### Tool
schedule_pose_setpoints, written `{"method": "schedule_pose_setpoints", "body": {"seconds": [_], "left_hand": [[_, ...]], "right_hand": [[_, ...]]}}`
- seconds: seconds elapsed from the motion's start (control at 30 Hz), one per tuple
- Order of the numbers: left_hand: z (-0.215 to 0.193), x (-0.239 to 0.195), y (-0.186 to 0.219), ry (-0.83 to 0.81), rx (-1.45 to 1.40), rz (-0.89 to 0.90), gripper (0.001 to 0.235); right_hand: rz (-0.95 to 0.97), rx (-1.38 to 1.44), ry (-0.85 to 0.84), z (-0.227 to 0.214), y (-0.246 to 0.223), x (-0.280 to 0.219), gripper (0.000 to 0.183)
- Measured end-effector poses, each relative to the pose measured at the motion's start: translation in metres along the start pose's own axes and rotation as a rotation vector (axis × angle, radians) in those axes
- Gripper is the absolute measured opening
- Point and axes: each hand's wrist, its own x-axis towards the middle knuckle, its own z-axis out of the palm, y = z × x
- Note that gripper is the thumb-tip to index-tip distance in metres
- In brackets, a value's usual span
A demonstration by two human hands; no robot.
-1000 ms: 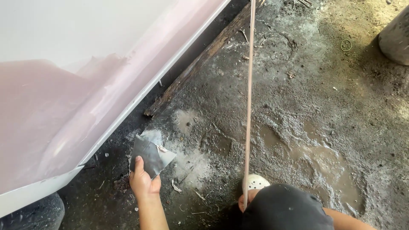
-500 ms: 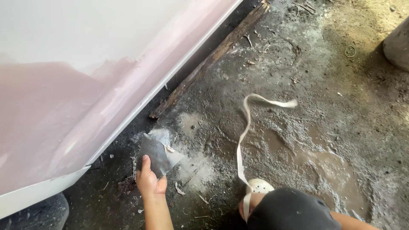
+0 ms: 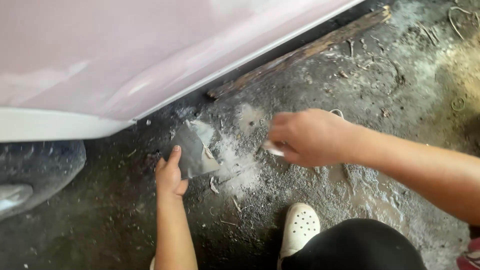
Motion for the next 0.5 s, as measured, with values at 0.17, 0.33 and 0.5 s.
{"method": "schedule_pose_setpoints", "body": {"seconds": [0.17,0.33,0.5], "left_hand": [[-0.059,0.001,0.012,0.233,0.273,0.049,0.03],[-0.088,-0.005,0.028,0.249,0.244,0.177,0.037],[-0.079,-0.025,0.059,0.329,0.925,0.112,0.032]], "right_hand": [[-0.675,0.524,0.354,-0.065,-0.066,0.035,0.013],[-1.064,0.795,0.398,-0.08,-0.084,0.034,0.018],[-0.879,0.508,0.466,-0.059,-0.034,0.033,0.015]]}}
